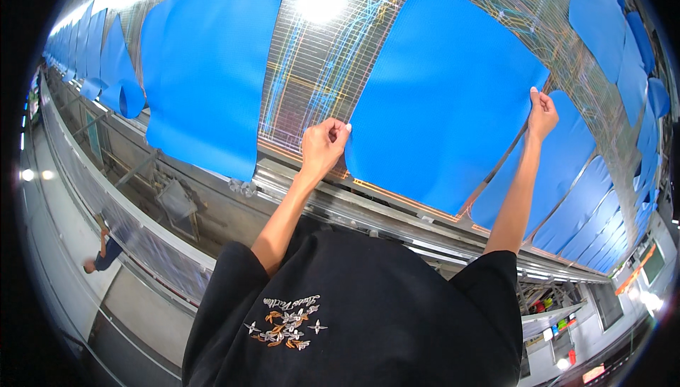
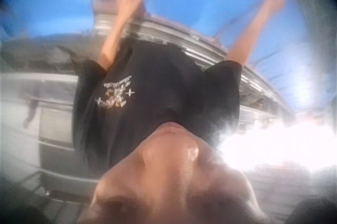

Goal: The person repeatedly places blue protective film sheets onto a large curved surface with a grid pattern. They align each sheet, smooth it down with both hands, and then retrieve another sheet to continue the process.

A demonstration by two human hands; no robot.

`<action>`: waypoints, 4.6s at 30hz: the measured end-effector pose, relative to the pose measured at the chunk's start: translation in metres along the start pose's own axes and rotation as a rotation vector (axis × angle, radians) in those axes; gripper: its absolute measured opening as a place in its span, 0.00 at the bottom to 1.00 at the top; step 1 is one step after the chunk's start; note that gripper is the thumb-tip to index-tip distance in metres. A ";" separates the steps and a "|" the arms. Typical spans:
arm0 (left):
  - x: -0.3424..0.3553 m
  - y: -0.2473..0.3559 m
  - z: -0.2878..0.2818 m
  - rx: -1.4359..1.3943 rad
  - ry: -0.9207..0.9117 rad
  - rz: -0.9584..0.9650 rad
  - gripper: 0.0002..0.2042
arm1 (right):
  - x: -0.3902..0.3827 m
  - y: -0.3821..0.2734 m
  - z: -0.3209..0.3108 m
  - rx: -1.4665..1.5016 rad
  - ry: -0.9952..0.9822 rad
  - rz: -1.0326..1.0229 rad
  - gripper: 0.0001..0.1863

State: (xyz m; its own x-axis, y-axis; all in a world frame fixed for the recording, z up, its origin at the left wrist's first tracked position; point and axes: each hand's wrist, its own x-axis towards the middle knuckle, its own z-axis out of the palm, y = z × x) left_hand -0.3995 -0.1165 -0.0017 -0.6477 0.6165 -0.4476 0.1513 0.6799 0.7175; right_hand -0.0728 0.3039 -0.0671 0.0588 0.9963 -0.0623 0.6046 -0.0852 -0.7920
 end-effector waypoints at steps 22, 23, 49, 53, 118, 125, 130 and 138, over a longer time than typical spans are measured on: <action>0.003 0.006 -0.002 0.028 -0.007 0.005 0.13 | 0.000 0.001 -0.001 0.026 -0.014 -0.045 0.18; 0.003 0.008 -0.003 0.035 -0.006 0.010 0.13 | 0.000 0.001 -0.001 0.012 -0.013 -0.060 0.18; 0.103 0.094 0.093 0.572 -0.028 0.800 0.34 | 0.015 -0.005 -0.008 -0.189 -0.135 0.001 0.24; 0.074 0.082 0.111 0.565 -0.353 1.084 0.36 | 0.013 -0.007 -0.010 -0.172 -0.147 -0.034 0.23; 0.254 0.215 0.151 0.730 -0.325 1.410 0.30 | 0.002 -0.040 0.029 -0.658 -0.076 -0.533 0.41; 0.234 0.209 0.177 0.621 0.069 1.119 0.31 | -0.116 -0.091 0.089 -0.664 -0.039 -0.410 0.43; 0.186 0.184 0.168 0.643 0.034 1.054 0.34 | -0.234 -0.070 0.031 -0.594 -0.135 -0.161 0.43; -0.011 0.080 0.131 0.747 -0.454 1.111 0.37 | -0.390 0.019 -0.073 -0.731 -0.044 0.019 0.41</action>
State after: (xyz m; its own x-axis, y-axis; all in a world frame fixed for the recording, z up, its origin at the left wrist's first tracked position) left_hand -0.2830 -0.0168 -0.0091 0.3404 0.9370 -0.0782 0.8632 -0.2784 0.4212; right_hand -0.0259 -0.0866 -0.0138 0.0522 0.9927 -0.1087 0.9803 -0.0717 -0.1838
